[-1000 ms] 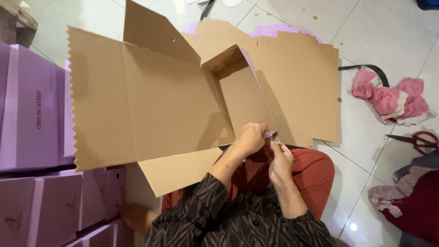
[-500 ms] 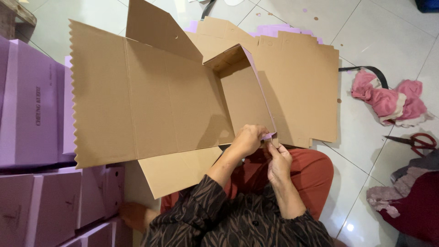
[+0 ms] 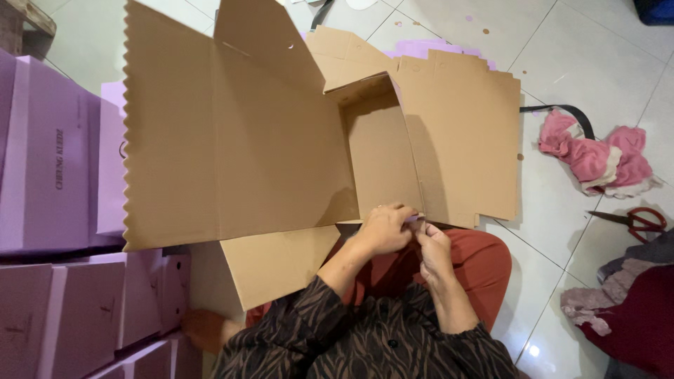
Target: The person sits on the floor folding flat cardboard blanks into purple shoe boxes. They crease the panels, tuck and press the corner tabs to form each box, fit a printed purple lid piece, and place the finished box onto a stack of completed boxes beside them.
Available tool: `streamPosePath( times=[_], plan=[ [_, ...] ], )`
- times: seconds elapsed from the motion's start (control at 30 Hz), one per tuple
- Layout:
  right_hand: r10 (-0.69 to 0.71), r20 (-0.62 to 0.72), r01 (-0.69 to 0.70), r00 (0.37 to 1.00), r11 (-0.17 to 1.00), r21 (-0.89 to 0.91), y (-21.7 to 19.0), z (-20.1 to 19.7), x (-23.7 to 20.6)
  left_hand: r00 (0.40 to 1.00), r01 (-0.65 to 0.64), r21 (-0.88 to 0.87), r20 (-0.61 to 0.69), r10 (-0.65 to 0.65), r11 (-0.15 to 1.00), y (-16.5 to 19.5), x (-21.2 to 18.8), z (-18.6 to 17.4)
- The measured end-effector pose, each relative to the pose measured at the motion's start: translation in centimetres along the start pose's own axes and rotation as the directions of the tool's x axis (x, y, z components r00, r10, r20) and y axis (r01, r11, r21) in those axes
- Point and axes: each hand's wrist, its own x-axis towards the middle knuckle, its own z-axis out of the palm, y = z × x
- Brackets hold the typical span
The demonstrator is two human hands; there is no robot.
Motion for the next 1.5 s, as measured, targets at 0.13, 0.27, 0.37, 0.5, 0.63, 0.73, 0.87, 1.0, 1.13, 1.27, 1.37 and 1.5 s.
streamPosePath(
  times=[0.13,0.27,0.37,0.5,0.63,0.73,0.87,1.0,1.13,1.27,1.37,1.5],
  plan=[
    [0.026,0.034,-0.025,0.999,0.999,-0.037,0.5,-0.5,-0.4,0.999,0.007,0.055,0.037,-0.009,0.998,0.4,-0.9,-0.2],
    [0.068,0.056,-0.063,0.996,0.994,-0.089,0.4,-1.1,-0.9,0.998,0.057,-0.056,0.044,-0.055,0.997,-0.2,-0.7,-0.3],
    [0.032,0.066,-0.018,0.997,0.981,-0.196,0.3,-1.2,-0.8,0.989,0.139,-0.089,0.054,-0.135,0.986,-0.8,-0.4,0.0],
    [0.039,0.036,-0.029,0.999,0.966,-0.256,0.2,-1.0,-0.5,0.997,0.057,-0.097,-0.052,-0.062,0.994,-1.4,-0.1,0.4],
    [0.028,0.022,-0.020,0.999,0.949,-0.315,0.4,-1.0,-0.7,0.991,0.135,-0.097,0.022,-0.134,0.986,-1.2,-0.1,0.4],
    [0.047,-0.021,-0.051,0.999,0.951,-0.305,0.7,-1.2,-0.8,0.981,0.181,-0.072,0.088,-0.175,0.981,-0.6,-0.3,0.0],
    [0.113,-0.043,-0.119,0.993,0.975,-0.189,0.4,-0.9,-1.1,0.997,-0.027,-0.003,0.074,0.027,1.000,0.4,-1.2,-0.4],
    [0.207,0.041,-0.174,0.977,0.901,-0.397,-3.0,0.0,-2.2,0.982,-0.108,0.162,0.170,0.081,0.981,0.7,-2.3,0.0],
    [0.262,0.110,0.025,0.959,0.306,-0.952,-10.3,0.2,-3.0,0.975,-0.217,0.195,0.096,0.202,0.956,0.4,-3.8,1.0],
    [-0.185,0.618,0.623,0.764,-0.032,-0.781,-12.3,1.7,-1.1,0.975,-0.223,0.216,0.069,0.213,0.951,-0.1,-5.2,2.5],
    [0.014,0.792,0.783,0.610,-0.162,-0.601,-9.8,2.5,2.1,0.933,-0.329,0.262,-0.056,0.355,0.907,-0.6,-5.6,3.3],
    [0.577,0.565,0.780,0.590,-0.226,-0.583,-6.4,2.7,6.9,0.934,-0.335,0.361,0.008,0.357,0.870,-1.5,-6.2,3.1]
  ],
)
